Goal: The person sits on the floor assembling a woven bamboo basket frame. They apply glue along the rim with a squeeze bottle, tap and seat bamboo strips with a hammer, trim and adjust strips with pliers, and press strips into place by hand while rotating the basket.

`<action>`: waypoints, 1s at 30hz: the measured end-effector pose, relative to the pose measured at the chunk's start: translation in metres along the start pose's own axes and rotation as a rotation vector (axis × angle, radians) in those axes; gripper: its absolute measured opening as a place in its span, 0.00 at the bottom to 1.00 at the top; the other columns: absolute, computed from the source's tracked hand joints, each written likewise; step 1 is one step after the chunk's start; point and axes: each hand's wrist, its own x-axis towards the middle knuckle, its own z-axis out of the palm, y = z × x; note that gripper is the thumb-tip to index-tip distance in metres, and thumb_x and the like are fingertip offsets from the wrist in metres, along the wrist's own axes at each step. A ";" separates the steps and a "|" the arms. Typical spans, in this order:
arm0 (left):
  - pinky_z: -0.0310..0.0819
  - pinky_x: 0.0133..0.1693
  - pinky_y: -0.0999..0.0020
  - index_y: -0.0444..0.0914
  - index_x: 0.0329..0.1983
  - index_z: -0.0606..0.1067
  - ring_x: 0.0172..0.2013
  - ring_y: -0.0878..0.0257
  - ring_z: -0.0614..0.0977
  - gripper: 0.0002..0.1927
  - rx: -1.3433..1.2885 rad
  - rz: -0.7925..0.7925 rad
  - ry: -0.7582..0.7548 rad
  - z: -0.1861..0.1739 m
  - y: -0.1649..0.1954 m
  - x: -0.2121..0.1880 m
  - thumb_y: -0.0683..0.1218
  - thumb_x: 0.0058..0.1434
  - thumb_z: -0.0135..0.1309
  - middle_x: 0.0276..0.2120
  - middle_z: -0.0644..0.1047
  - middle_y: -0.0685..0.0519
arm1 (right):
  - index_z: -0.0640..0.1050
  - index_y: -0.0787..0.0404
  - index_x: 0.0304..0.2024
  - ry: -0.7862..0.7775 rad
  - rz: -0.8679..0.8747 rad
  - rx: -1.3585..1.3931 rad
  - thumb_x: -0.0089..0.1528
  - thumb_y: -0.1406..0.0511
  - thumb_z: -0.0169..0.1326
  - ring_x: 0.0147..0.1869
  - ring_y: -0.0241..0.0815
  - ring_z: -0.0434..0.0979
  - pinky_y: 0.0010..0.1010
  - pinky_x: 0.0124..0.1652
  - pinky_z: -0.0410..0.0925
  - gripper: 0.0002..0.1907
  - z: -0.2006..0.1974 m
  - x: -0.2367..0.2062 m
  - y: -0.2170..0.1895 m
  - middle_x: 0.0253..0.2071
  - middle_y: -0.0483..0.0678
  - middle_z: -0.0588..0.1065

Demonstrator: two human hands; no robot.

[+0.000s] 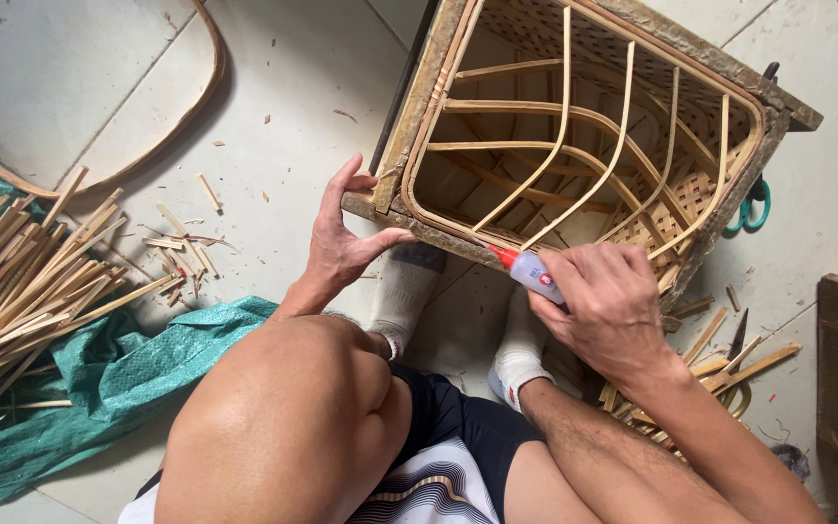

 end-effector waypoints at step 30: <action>0.70 0.64 0.58 0.40 0.75 0.59 0.60 0.55 0.76 0.57 -0.035 -0.013 0.037 -0.001 0.000 0.004 0.57 0.46 0.77 0.58 0.74 0.47 | 0.81 0.62 0.43 -0.035 -0.097 0.020 0.52 0.59 0.68 0.38 0.45 0.77 0.39 0.44 0.68 0.20 0.005 0.054 -0.006 0.34 0.50 0.77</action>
